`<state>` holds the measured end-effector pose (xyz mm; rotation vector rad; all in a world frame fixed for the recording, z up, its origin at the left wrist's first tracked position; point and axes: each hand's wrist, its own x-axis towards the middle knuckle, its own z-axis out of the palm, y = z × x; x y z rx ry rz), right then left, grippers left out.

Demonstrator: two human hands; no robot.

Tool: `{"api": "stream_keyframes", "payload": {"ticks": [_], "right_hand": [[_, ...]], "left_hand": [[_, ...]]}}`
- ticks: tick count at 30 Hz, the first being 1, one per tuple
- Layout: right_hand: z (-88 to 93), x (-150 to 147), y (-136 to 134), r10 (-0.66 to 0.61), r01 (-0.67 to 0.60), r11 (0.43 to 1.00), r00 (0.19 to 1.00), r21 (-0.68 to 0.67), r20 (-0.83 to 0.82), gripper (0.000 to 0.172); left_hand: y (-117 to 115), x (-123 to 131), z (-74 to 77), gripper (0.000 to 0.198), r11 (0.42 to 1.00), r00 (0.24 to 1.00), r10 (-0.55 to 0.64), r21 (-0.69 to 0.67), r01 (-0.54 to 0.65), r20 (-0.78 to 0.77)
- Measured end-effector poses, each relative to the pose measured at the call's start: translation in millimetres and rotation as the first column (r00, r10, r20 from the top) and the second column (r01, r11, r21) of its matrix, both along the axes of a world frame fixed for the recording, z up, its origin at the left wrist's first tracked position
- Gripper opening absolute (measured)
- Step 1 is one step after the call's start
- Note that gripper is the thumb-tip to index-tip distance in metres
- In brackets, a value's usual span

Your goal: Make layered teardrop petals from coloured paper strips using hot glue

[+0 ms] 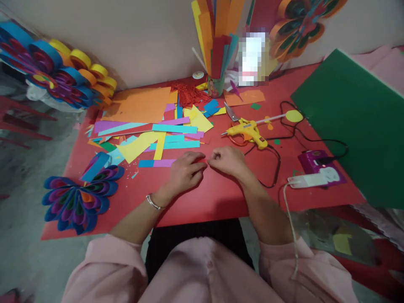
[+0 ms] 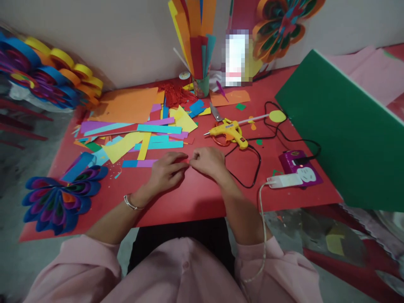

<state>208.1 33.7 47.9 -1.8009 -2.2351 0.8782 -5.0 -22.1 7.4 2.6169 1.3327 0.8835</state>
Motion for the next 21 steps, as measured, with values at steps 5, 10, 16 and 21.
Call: {"api": "stream_keyframes", "payload": {"ticks": [5,10,16,21], "right_hand": [[2.2,-0.2,0.4,-0.005,0.005,1.0,1.0,-0.012,0.022,0.014],[2.8,-0.2,0.6,-0.002,0.002,1.0,1.0,-0.017,0.017,0.015],[5.3,-0.3,-0.2,-0.008,0.008,1.0,1.0,-0.008,0.013,0.014],[5.5,-0.6,0.3,-0.004,0.004,1.0,1.0,-0.002,0.009,0.015]], "left_hand": [[-0.1,0.0,-0.6,0.027,1.0,1.0,-0.009,-0.008,0.01,0.016],[-0.3,-0.8,0.9,0.026,1.0,1.0,-0.022,0.0,0.022,0.006],[0.0,-2.4,2.1,0.024,0.999,0.999,-0.041,-0.021,0.041,-0.007],[0.7,-2.2,1.4,0.023,0.998,0.998,-0.061,-0.001,0.061,-0.001]]}}
